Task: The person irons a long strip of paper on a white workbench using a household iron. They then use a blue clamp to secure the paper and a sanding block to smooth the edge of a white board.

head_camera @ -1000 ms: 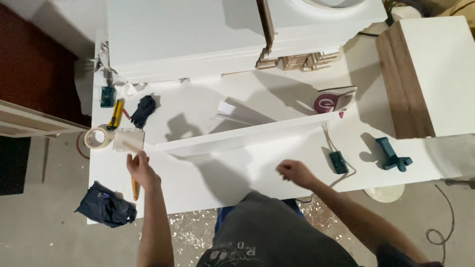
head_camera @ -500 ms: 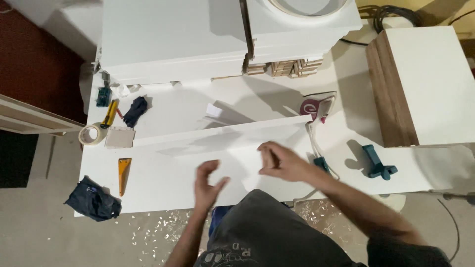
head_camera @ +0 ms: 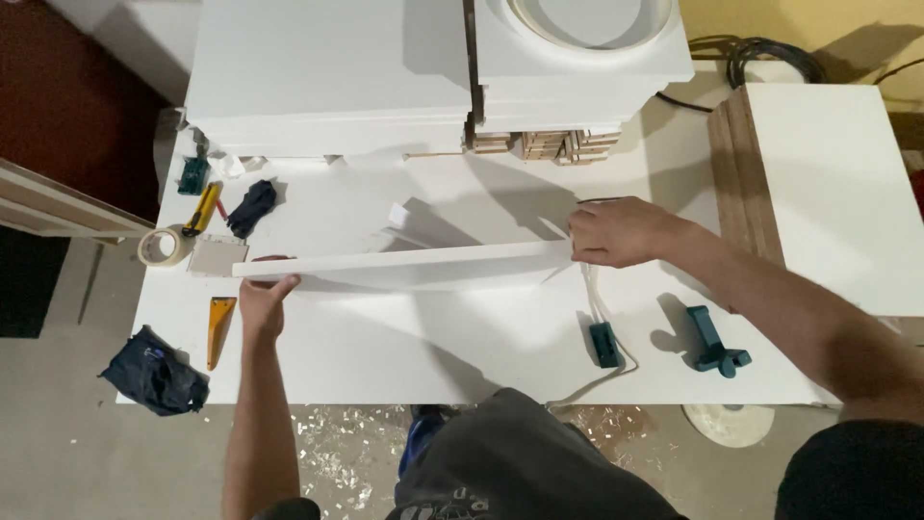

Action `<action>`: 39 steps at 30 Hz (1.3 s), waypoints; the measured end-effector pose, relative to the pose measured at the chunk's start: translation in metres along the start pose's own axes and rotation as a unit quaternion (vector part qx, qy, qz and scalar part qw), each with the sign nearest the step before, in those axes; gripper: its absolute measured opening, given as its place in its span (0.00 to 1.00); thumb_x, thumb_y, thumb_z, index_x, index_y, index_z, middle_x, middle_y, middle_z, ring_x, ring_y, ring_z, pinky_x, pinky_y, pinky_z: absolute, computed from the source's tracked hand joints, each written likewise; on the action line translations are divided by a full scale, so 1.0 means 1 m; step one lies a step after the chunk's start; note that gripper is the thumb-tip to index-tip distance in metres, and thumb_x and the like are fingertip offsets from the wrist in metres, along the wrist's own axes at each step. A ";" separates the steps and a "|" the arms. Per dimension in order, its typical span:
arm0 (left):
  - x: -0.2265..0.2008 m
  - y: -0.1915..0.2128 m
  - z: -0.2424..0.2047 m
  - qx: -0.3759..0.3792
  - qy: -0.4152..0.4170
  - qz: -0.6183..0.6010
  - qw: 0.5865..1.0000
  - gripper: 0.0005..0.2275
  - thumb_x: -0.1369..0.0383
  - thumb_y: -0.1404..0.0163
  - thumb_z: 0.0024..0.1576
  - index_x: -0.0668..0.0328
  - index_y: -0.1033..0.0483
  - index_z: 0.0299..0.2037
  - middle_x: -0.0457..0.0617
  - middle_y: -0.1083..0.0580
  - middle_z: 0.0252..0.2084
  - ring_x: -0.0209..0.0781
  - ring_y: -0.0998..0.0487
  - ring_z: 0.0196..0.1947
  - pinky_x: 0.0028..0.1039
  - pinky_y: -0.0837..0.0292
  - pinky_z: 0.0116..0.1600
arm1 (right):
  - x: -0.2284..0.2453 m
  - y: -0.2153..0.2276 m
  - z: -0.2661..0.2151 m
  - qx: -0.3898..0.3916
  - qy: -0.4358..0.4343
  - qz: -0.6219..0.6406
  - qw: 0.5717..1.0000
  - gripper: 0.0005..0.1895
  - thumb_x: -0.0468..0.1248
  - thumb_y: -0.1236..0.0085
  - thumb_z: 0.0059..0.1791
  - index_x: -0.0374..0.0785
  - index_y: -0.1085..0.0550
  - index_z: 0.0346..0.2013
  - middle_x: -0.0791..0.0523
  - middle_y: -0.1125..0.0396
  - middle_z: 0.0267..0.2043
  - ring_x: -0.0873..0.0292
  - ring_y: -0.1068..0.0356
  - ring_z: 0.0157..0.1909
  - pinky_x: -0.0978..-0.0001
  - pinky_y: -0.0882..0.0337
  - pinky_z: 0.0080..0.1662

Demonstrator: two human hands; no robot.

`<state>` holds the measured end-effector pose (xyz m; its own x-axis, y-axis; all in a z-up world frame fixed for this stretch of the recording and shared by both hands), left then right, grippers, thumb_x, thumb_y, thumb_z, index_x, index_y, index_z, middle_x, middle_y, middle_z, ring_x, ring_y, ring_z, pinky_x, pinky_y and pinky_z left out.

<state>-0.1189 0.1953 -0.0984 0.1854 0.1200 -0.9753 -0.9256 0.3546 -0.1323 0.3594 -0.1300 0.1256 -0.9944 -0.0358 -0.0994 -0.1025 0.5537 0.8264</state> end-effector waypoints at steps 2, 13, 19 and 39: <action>0.045 0.022 -0.008 -0.047 0.023 -0.007 0.999 0.37 0.83 0.33 0.44 0.76 0.39 0.65 0.64 0.31 0.60 0.50 0.30 0.59 0.45 0.36 0.66 | 0.007 -0.005 0.004 0.005 0.002 0.000 1.000 0.33 0.66 0.66 0.53 0.43 0.33 0.55 0.56 0.32 0.50 0.52 0.26 0.50 0.57 0.25 0.50; 0.072 0.022 -0.003 -0.061 0.030 -0.040 0.997 0.38 0.77 0.27 0.38 0.68 0.32 0.61 0.56 0.26 0.54 0.42 0.29 0.55 0.42 0.30 0.63 | 0.081 0.036 0.069 -0.030 0.057 -0.040 0.997 0.36 0.69 0.63 0.50 0.45 0.34 0.56 0.55 0.32 0.50 0.48 0.25 0.50 0.50 0.25 0.53; 0.068 0.003 -0.005 -0.055 0.062 -0.045 0.996 0.39 0.76 0.25 0.36 0.71 0.32 0.60 0.58 0.24 0.52 0.48 0.26 0.54 0.44 0.29 0.62 | 0.164 0.091 0.120 0.002 0.085 0.006 0.996 0.37 0.68 0.64 0.50 0.45 0.33 0.60 0.56 0.31 0.54 0.47 0.25 0.51 0.50 0.27 0.53; 0.038 -0.009 -0.010 -0.016 0.100 0.092 0.991 0.33 0.67 0.25 0.43 0.67 0.28 0.56 0.63 0.24 0.52 0.58 0.25 0.58 0.49 0.32 0.65 | 0.369 0.197 0.241 -0.118 0.203 0.015 0.972 0.34 0.60 0.53 0.50 0.31 0.29 0.52 0.45 0.29 0.46 0.36 0.25 0.47 0.39 0.26 0.47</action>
<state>-0.1067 0.1876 -0.1359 -0.0530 -0.0078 -0.9986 -0.9482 0.3140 0.0479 -0.0216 0.1667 0.1178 -0.9200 -0.3749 0.1140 -0.0287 0.3545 0.9346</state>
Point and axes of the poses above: each hand's wrist, its own z-axis towards the middle knuckle, its own y-axis out of the back of the hand, x = y × z, the point moved 4 cm from there along z, towards the middle knuckle
